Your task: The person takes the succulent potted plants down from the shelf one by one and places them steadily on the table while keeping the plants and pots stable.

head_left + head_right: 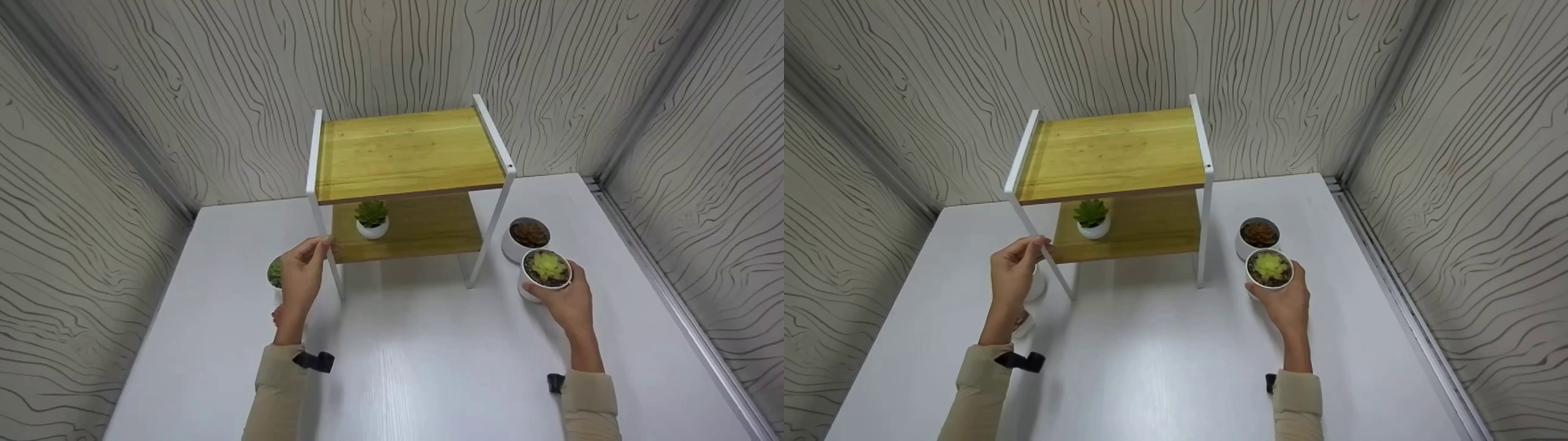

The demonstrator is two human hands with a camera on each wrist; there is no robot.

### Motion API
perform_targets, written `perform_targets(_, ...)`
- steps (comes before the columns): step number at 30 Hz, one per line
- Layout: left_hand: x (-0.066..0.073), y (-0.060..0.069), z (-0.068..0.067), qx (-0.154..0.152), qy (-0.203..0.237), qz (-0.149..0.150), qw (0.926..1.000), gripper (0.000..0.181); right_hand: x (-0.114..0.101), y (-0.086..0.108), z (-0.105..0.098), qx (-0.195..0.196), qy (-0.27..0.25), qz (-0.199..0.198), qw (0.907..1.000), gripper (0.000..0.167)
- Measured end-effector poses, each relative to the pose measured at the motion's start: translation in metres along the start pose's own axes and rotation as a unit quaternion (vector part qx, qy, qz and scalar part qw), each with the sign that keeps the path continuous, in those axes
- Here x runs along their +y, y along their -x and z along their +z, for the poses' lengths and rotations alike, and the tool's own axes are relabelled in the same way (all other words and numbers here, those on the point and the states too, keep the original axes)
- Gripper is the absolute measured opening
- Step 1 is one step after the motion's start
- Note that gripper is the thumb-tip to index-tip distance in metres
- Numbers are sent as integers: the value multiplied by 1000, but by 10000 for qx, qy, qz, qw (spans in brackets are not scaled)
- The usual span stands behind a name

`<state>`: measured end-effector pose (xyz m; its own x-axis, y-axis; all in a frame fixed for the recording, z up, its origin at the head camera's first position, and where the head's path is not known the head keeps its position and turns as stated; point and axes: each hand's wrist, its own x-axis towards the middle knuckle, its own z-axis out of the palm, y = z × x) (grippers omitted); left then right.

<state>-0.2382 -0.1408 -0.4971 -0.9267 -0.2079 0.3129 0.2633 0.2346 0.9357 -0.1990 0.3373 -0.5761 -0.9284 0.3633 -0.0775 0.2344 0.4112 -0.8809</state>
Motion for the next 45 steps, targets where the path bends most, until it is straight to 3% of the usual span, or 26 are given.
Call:
perform_targets(11, 1, 2, 1, 8, -48, -163, 9999, 22, -1, -3, -2, -106, 31, 159, 9998, 113)
perform_targets(23, -1, 0, 1, 37, 169, 132, 9998, 25, -5, -8, -4, -296, 78, 494, 9983, 118)
perform_targets(30, -1, -1, 1, 45, 177, 65, 9998, 24, -7, -10, -7, -486, 242, 699, 9961, 122)
perform_targets(45, 0, 0, 0, 43, 47, -13, 10000, 25, -4, -11, -5, -461, 277, 760, 9957, 126)
